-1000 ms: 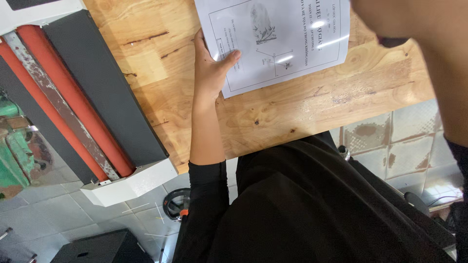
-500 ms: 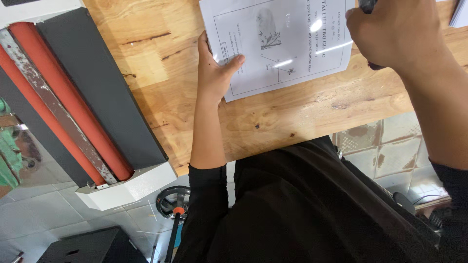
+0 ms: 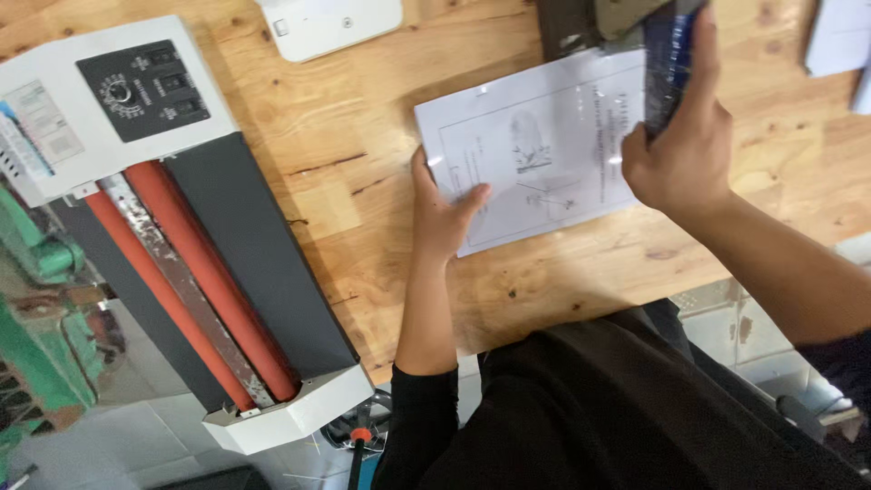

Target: The person laminates a stack of printed documents by placing them into a laminating machine, smoothing them with a roller, and stacking the finished sheets on the table.

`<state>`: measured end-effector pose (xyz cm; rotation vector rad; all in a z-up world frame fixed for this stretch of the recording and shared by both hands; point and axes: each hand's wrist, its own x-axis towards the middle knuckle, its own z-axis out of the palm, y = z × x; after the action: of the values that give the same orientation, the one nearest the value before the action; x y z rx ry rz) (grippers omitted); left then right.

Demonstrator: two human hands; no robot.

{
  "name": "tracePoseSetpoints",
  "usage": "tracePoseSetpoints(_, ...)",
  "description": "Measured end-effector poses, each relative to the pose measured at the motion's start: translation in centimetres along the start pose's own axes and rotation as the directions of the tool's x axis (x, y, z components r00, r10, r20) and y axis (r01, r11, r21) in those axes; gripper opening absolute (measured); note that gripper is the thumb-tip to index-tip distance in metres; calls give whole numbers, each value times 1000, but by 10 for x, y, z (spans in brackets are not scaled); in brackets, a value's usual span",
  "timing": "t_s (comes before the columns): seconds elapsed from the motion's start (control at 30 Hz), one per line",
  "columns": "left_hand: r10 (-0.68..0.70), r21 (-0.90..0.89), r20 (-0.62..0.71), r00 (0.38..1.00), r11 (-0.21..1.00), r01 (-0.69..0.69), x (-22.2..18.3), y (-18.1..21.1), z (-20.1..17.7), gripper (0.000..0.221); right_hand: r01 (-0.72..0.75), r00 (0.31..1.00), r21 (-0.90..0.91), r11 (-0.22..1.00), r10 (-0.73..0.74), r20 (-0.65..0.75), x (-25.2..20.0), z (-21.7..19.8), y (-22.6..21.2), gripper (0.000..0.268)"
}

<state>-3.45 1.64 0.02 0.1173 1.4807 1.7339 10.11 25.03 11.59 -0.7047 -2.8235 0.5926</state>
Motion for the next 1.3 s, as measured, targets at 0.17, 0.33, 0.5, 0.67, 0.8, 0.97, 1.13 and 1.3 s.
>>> tracePoseSetpoints(0.17, 59, 49, -6, 998, 997, -59, -1, -19, -7, 88, -632, 670, -72, 771, 591, 450, 2, -53, -5, 85)
tracePoseSetpoints(0.33, 120, 31, 2, 993, 992, -120, -7, -12, -1, 89, -399, 912, 742, 538, 316, 261, 5, -59, 90, 62)
tracePoseSetpoints(0.5, 103, -29, -89, 991, 994, -106, -44, -18, 29, 88, -520, 851, 348, 780, 510, 128, -57, 85, 137, 86)
tracePoseSetpoints(0.67, 163, 71, -155, 974, 986, -154, -101, -11, 79, 84, -660, 735, 499, 561, 618, 277, -82, 45, 132, 70)
tracePoseSetpoints(0.8, 291, 308, -109, 951, 919, -246, -158, -13, 165, 91, -695, 714, 522, 494, 558, 423, -125, -70, 168, 76)
tracePoseSetpoints(0.97, 306, 435, 5, 952, 857, -278, -141, -30, 342, 91, -619, 779, 670, 410, 430, 456, -163, -164, 307, 57)
tracePoseSetpoints(1.13, 630, 549, 338, 699, 472, -690, -53, 33, 528, 41, -234, 913, 814, 531, 409, -5, -132, -296, 471, 69)
tracePoseSetpoints(1.3, 592, 83, 781, -200, -415, -906, 51, 110, 721, 26, 279, 931, 941, -194, -186, -314, -116, -413, 586, 81)
